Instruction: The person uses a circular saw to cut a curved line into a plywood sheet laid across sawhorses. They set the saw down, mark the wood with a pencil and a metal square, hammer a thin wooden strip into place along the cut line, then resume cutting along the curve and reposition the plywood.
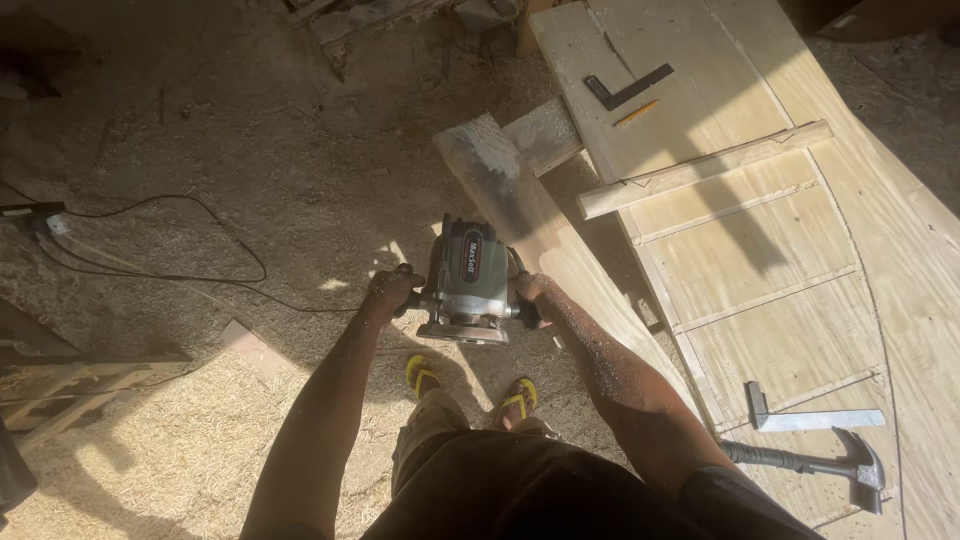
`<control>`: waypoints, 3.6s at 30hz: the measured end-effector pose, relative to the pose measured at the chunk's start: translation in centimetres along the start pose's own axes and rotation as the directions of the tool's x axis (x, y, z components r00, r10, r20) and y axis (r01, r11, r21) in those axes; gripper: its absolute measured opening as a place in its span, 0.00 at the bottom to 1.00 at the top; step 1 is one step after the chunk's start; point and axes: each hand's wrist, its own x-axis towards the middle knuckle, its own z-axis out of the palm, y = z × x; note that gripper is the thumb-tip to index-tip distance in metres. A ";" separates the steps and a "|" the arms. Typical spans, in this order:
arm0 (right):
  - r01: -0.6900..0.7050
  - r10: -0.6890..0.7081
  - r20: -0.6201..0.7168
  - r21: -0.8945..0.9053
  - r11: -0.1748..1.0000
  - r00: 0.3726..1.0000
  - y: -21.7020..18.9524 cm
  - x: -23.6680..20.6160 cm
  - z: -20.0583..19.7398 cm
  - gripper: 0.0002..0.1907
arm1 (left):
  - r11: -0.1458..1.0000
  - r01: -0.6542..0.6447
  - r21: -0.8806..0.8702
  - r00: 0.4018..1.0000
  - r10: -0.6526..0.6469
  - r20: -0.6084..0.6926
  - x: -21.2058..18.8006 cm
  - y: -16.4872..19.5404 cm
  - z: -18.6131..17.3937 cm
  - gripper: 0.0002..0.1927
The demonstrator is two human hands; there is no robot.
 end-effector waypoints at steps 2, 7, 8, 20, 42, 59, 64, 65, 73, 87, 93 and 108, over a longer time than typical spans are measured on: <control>-0.070 0.070 -0.002 -0.001 0.998 0.998 4.6 5.6 7.5 0.18 | 0.997 0.049 -0.061 0.998 -0.047 0.031 5.8 -11.1 0.1 0.12; -0.016 0.015 0.028 0.046 0.999 1.000 10.1 14.1 21.1 0.17 | 0.984 -0.032 -0.174 0.989 0.056 0.138 15.3 -28.1 -1.1 0.18; -0.016 0.014 0.036 0.068 0.998 0.999 10.3 15.7 22.7 0.16 | 0.973 0.009 -0.229 0.991 0.022 0.135 16.7 -30.1 -1.7 0.21; 0.233 -0.228 -0.306 -0.021 0.972 0.924 -0.2 21.6 32.6 0.20 | 0.959 -0.234 -0.163 0.959 0.255 0.126 26.9 -29.3 -16.4 0.11; 0.027 0.149 -0.423 0.382 0.924 0.894 -15.5 15.1 -2.6 0.20 | 0.862 -0.323 0.392 0.889 0.134 0.438 42.4 15.5 1.7 0.23; -0.218 0.465 -0.407 0.521 0.825 0.786 -33.7 26.0 -13.9 0.28 | 0.672 -0.528 0.519 0.715 0.023 0.699 61.5 37.6 6.6 0.30; -0.179 0.421 -0.485 0.469 0.865 0.767 -34.9 24.8 -13.4 0.22 | 0.567 -0.621 0.542 0.621 -0.066 0.781 62.8 38.4 7.2 0.31; -0.159 0.398 -0.496 0.455 0.876 0.772 -35.1 24.4 -13.4 0.25 | 0.504 -0.643 0.577 0.631 -0.079 0.772 62.9 38.9 7.7 0.32; -0.123 0.485 -0.519 0.583 0.803 0.704 -35.0 23.3 -13.1 0.36 | 0.236 -0.691 0.683 0.721 0.281 0.633 61.5 44.0 10.9 0.34; -0.050 0.545 -0.722 0.583 0.811 0.426 -34.3 20.2 -14.0 0.35 | 0.178 -0.984 -0.030 0.078 0.569 0.819 54.6 42.9 15.7 0.16; 0.017 0.486 -0.809 0.520 0.854 0.331 -31.7 20.8 -12.3 0.33 | 0.238 -0.970 0.045 0.148 0.436 0.887 52.3 40.4 17.0 0.16; 0.166 0.129 -0.936 0.191 0.967 0.328 -24.3 18.8 -22.1 0.15 | 0.302 -0.952 0.054 0.200 0.480 0.854 46.0 38.0 28.4 0.16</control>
